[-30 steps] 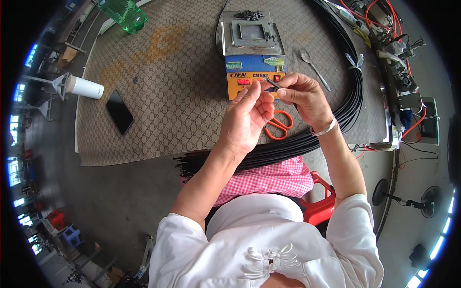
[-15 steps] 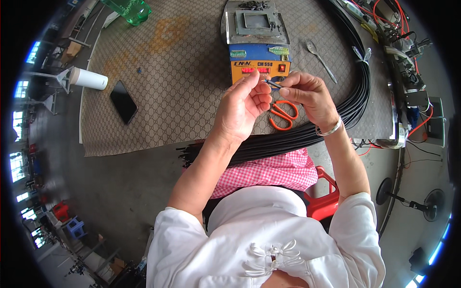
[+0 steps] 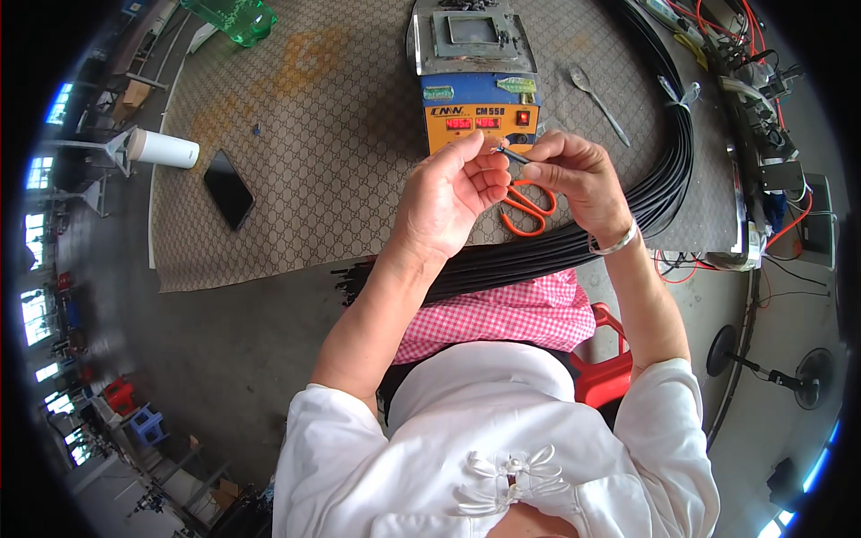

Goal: The person is stripping the insulation off the ends of electrical wires using a machine and bundling them together.

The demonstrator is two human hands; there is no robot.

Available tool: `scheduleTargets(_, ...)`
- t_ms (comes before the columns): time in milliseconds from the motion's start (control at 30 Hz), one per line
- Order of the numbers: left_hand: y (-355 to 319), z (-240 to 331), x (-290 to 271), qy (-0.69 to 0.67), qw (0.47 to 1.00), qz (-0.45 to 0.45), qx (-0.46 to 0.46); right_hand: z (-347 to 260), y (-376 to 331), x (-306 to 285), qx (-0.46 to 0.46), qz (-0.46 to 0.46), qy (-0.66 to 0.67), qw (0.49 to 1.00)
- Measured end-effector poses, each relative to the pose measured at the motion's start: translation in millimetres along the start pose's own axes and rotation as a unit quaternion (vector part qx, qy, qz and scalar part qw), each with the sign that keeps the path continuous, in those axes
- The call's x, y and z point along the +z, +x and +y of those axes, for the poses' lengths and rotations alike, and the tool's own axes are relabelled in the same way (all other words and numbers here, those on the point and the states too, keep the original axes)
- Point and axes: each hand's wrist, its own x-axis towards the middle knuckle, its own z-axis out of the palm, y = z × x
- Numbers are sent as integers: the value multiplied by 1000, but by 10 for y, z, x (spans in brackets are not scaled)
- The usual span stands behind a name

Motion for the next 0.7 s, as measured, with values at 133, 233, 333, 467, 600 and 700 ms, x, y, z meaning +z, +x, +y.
scheduleTargets(133, -10, -29, -6, -14, 1000, -19, 3, 7, -26, 10, -20, -4, 14, 1000)
scheduleTargets(233, -22, -72, -13, -23, 999, -31, 4, 23, -53, -7, -24, -2, 11, 1000)
scheduleTargets(333, -15, -123, -23, -35, 999, -37, 3, 53, -84, -21, -32, 0, 18, 999)
scheduleTargets(467, -25, -179, -40, -39, 998, -47, 8, 81, -121, -12, -37, 10, 27, 999)
scheduleTargets(600, -37, -212, -31, -35, 998, -46, 16, 81, -153, 5, -45, 17, 31, 998)
scheduleTargets(700, -49, -220, -12, -35, 998, -45, 15, 52, -197, 10, -6, 26, 47, 999)
